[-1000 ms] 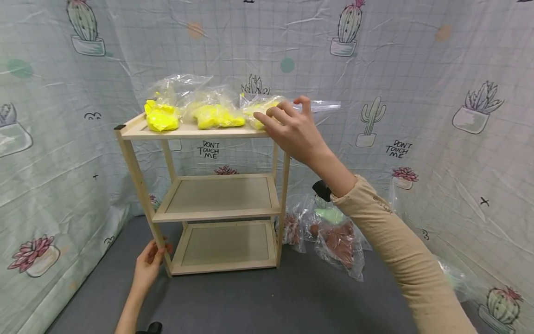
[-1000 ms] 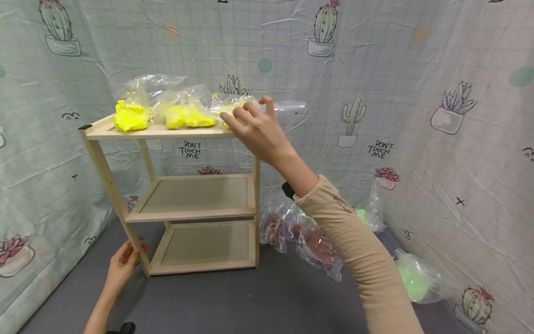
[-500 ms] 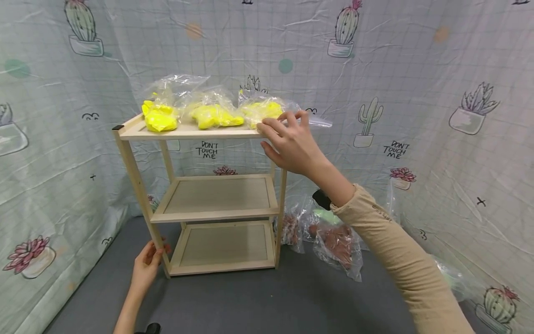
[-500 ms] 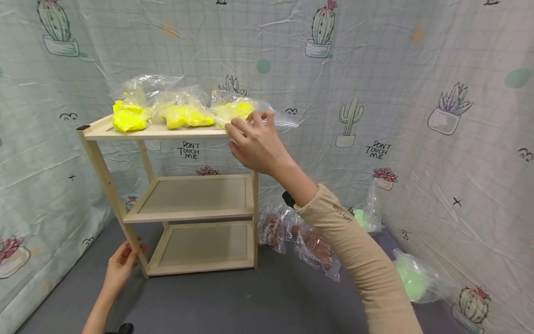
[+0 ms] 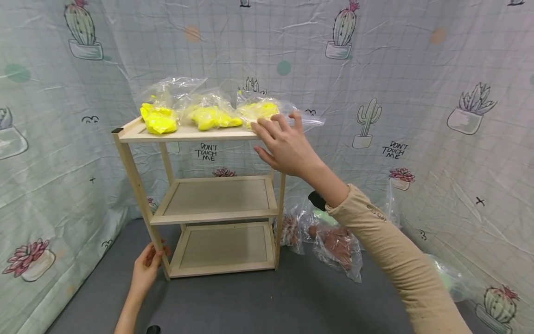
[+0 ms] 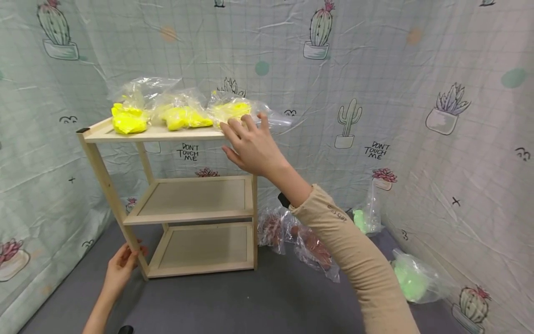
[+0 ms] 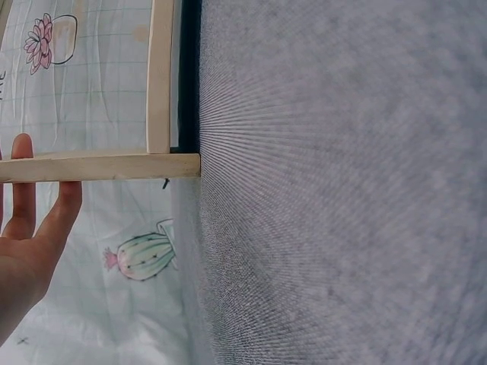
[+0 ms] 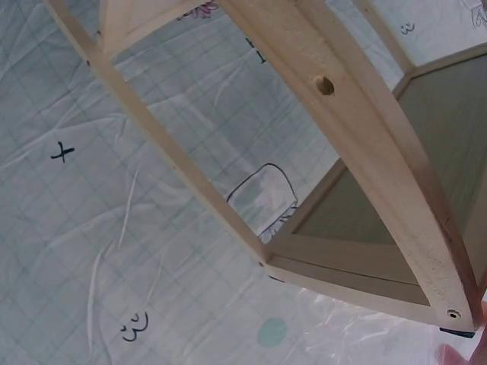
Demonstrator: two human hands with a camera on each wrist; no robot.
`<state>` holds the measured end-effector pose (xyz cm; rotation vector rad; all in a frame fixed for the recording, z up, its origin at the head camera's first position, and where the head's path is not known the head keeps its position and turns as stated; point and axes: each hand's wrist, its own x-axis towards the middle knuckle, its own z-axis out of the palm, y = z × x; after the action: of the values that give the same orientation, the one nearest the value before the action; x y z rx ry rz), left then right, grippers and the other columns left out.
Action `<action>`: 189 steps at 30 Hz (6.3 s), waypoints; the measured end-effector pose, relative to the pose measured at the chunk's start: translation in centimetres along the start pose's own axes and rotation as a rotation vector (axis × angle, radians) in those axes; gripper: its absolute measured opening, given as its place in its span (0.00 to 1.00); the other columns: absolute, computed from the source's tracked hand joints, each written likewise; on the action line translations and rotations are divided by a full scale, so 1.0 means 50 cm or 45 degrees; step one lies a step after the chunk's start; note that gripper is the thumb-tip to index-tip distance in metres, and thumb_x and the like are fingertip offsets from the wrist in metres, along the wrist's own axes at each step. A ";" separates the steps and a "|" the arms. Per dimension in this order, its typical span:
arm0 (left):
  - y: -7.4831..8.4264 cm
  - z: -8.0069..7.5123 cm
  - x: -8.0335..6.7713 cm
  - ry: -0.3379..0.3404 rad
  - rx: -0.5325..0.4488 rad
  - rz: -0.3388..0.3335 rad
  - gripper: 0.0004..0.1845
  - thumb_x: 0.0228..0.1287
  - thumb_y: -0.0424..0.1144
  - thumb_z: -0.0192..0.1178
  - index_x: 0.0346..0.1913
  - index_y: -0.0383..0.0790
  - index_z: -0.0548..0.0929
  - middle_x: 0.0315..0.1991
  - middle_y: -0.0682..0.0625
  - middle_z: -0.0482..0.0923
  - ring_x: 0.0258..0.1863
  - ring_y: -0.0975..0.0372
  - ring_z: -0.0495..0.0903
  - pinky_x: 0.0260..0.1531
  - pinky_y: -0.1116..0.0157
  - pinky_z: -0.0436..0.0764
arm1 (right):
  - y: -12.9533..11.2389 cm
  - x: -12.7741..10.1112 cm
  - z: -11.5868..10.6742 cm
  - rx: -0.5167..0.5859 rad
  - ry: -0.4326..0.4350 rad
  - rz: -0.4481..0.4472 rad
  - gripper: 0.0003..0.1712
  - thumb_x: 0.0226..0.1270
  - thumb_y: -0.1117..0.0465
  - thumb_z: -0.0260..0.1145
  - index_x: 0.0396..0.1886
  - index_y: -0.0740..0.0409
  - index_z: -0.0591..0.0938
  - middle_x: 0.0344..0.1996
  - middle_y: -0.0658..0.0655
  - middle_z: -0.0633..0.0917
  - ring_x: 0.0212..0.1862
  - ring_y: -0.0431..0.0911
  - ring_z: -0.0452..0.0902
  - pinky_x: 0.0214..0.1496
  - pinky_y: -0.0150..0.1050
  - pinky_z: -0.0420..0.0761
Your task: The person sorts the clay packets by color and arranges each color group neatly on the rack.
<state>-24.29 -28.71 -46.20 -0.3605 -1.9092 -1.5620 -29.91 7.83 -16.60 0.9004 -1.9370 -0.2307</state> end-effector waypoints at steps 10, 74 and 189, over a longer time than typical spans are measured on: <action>-0.005 -0.001 0.000 -0.003 -0.007 0.020 0.12 0.62 0.22 0.46 0.47 0.29 0.73 0.31 0.62 0.81 0.31 0.75 0.80 0.31 0.81 0.75 | 0.000 -0.031 -0.003 0.043 0.111 -0.002 0.29 0.64 0.49 0.53 0.63 0.53 0.65 0.62 0.55 0.69 0.66 0.53 0.57 0.61 0.59 0.51; -0.002 -0.005 0.006 -0.017 0.101 -0.081 0.12 0.64 0.26 0.46 0.48 0.35 0.73 0.31 0.61 0.79 0.34 0.75 0.78 0.33 0.79 0.75 | 0.065 -0.637 0.200 0.285 -0.154 0.075 0.34 0.70 0.43 0.31 0.53 0.61 0.74 0.54 0.63 0.73 0.52 0.54 0.67 0.42 0.54 0.61; -0.001 0.000 0.002 -0.025 0.086 -0.039 0.13 0.64 0.26 0.45 0.47 0.39 0.74 0.31 0.64 0.78 0.33 0.76 0.79 0.34 0.81 0.73 | 0.078 -0.694 0.210 0.050 -0.124 -0.167 0.29 0.69 0.40 0.32 0.33 0.56 0.72 0.24 0.55 0.67 0.28 0.51 0.58 0.30 0.47 0.58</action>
<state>-24.41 -28.75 -46.16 -0.3195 -1.9862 -1.5143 -30.95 31.88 -43.98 1.0611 -1.9796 -0.3198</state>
